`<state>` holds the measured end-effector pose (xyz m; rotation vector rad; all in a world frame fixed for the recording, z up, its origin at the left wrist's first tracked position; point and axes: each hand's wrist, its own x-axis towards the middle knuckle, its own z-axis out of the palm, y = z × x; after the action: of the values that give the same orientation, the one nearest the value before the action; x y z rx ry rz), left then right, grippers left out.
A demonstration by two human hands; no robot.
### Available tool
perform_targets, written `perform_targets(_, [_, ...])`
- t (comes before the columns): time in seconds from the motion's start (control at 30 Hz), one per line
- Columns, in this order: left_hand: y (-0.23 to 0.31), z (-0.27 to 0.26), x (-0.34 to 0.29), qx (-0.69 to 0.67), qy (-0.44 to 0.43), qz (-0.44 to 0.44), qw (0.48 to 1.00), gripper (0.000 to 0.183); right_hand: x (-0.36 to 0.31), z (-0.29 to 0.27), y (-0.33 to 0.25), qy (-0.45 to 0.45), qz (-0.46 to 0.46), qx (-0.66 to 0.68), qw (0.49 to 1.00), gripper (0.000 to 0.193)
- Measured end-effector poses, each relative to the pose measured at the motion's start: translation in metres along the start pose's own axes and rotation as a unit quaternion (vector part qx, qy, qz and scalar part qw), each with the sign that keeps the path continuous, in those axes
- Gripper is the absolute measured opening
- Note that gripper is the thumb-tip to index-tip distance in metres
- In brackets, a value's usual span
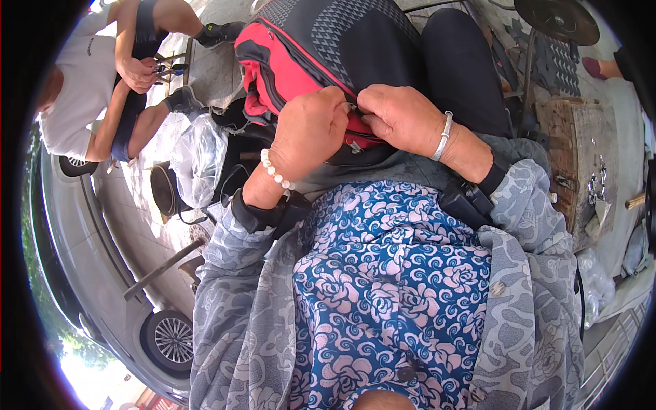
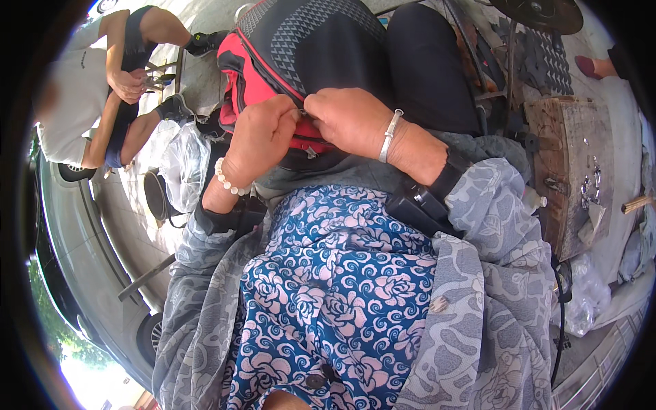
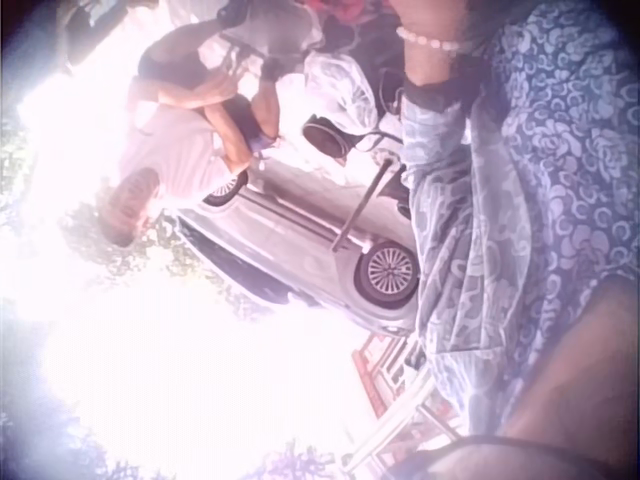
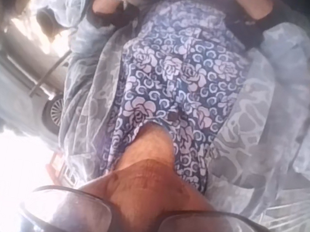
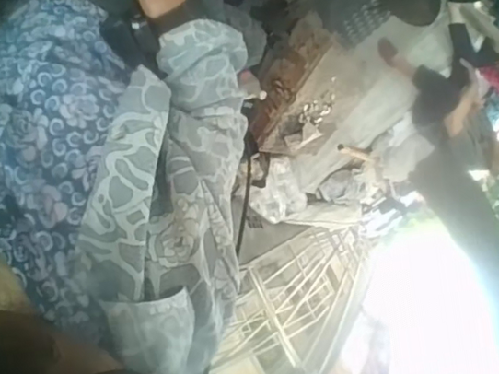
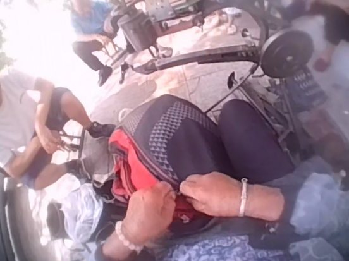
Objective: Repairing a red and black backpack using a sewing machine and scissors at an outdoor sidewalk station.
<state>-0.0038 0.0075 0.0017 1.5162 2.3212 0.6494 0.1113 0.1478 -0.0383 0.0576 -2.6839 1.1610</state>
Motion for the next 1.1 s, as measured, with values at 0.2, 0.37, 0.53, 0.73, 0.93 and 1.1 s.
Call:
perform_targets(0.2, [0.003, 0.005, -0.002, 0.005, 0.003, 0.017, 1.000, 0.008, -0.002, 0.004, 0.001, 0.023, -0.007, 0.009, 1.000, 0.006])
perform_targets(0.37, [0.008, 0.008, -0.002, 0.048, 0.006, 0.074, 0.996, 0.005, -0.004, -0.001, 0.008, 0.006, 0.039, 0.074, 0.996, 0.011])
perform_targets(0.53, [0.011, 0.012, -0.002, 0.060, -0.006, 0.092, 0.994, 0.005, -0.003, 0.003, 0.008, 0.007, 0.064, 0.112, 0.992, 0.012])
perform_targets(0.73, [0.006, 0.016, -0.005, 0.020, 0.007, 0.117, 0.993, 0.005, -0.004, 0.002, 0.010, -0.014, 0.056, 0.085, 0.995, 0.011])
perform_targets(0.93, [-0.003, 0.014, -0.004, -0.004, -0.004, 0.084, 0.996, 0.005, -0.007, 0.003, 0.013, 0.010, 0.080, 0.103, 0.991, 0.012])
perform_targets(1.1, [-0.004, 0.008, 0.000, -0.051, -0.023, 0.061, 0.997, 0.009, -0.007, 0.001, 0.005, -0.008, 0.125, 0.104, 0.987, 0.012])
